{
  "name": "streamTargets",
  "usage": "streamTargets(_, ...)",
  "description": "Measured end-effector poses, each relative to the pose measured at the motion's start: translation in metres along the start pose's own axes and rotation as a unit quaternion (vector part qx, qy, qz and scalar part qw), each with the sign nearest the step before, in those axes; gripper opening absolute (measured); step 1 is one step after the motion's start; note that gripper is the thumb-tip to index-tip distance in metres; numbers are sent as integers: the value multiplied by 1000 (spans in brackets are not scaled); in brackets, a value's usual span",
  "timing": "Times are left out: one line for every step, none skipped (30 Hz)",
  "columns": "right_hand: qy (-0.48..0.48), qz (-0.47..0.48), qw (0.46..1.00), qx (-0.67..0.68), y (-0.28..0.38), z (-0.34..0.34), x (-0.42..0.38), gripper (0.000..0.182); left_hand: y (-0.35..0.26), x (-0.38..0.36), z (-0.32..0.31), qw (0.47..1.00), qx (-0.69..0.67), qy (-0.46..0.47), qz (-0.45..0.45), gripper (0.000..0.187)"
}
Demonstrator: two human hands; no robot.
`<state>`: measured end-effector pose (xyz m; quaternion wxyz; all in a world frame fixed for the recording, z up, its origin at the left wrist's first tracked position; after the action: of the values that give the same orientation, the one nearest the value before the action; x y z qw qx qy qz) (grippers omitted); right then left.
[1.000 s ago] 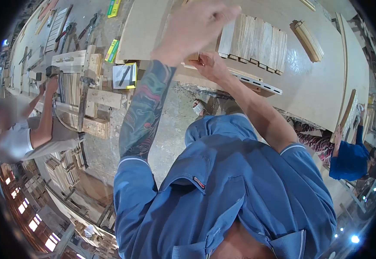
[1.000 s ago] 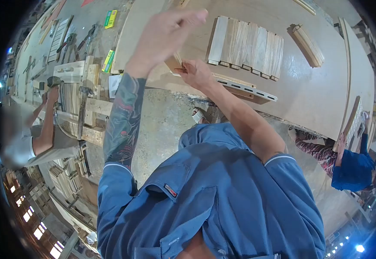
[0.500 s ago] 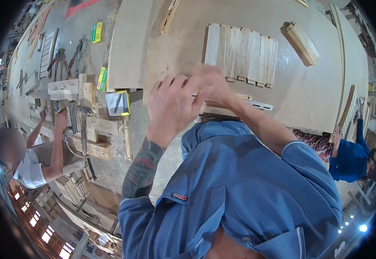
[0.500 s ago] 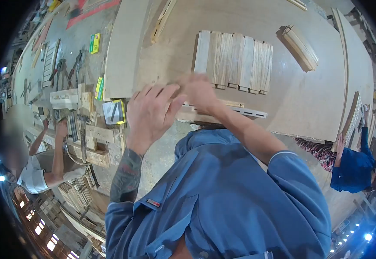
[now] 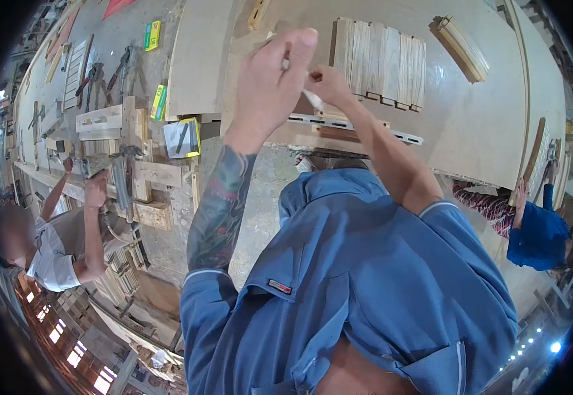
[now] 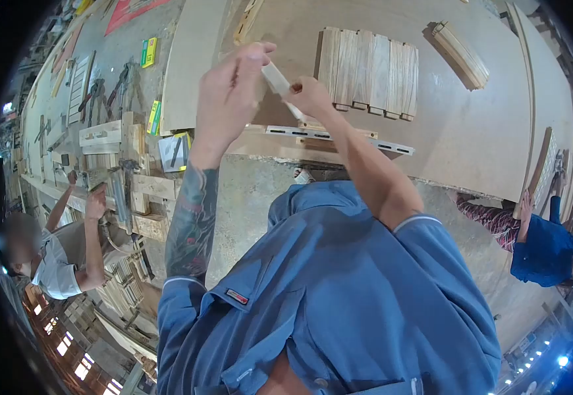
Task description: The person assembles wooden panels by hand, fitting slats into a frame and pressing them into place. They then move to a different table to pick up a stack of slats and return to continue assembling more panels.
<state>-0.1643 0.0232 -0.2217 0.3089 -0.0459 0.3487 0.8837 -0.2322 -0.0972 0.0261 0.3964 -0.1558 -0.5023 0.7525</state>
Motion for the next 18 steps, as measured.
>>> streamTargets(22,13,996,89,4,10,-5,45,5,-1,-3,1000,18,9,17,47)
streamTargets(3,19,985,172,6,20,-20,38,7,0,-3,1000,16,7,16,47)
streamTargets(4,16,985,169,13,24,-37,38,7,-1,-2,1000,-2,-15,-6,47)
streamTargets(-22,35,960,275,20,31,-53,33,5,-2,0,999,-20,-37,-27,47)
streamTargets(-49,55,923,378,23,38,-67,28,6,-3,-1,999,-25,-40,-26,47)
streamTargets(-66,77,901,422,32,35,-75,24,3,-3,1,997,-29,-55,-41,47)
streamTargets(-66,77,902,420,28,31,-75,24,1,-3,2,996,-32,-69,-54,47)
streamTargets(-50,92,930,351,27,23,-76,26,0,-3,2,996,-33,-67,-53,47)
streamTargets(-36,109,953,279,31,20,-77,28,-10,-2,5,991,-23,-87,-102,41)
streamTargets(-12,104,967,232,33,19,-78,28,-20,-3,9,982,-13,-108,-151,35)
streamTargets(-12,105,967,231,33,17,-77,28,-23,-4,11,982,-13,-110,-151,35)
streamTargets(-28,118,969,214,34,17,-76,28,-25,-5,11,989,-17,-85,-118,38)
streamTargets(-45,131,971,197,35,18,-75,29,-23,-5,9,994,-21,-59,-84,41)
streamTargets(-45,129,971,198,33,16,-75,29,-18,-6,8,995,-21,-57,-84,41)
streamTargets(-34,159,974,160,42,18,-80,29,-12,-6,5,996,-11,-55,-72,46)
streamTargets(-21,188,974,121,48,21,-86,28,-7,-4,2,997,-2,-52,-59,51)
streamTargets(-22,184,975,120,50,23,-93,28,-3,-4,1,997,-5,-49,-58,51)
streamTargets(-11,155,986,62,61,27,-102,26,-4,-5,0,998,-15,-21,-54,53)
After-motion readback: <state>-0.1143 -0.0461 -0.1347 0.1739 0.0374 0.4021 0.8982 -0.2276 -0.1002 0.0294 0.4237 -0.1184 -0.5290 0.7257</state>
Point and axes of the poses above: each hand's wrist, its own x-axis towards the middle knuckle, its own z-axis out of the back of the hand, y = z × x, the point moved 7 cm from there along x, towards the middle knuckle, and after that the axes turned 5 degrees about -x, right-handed, at the moved point
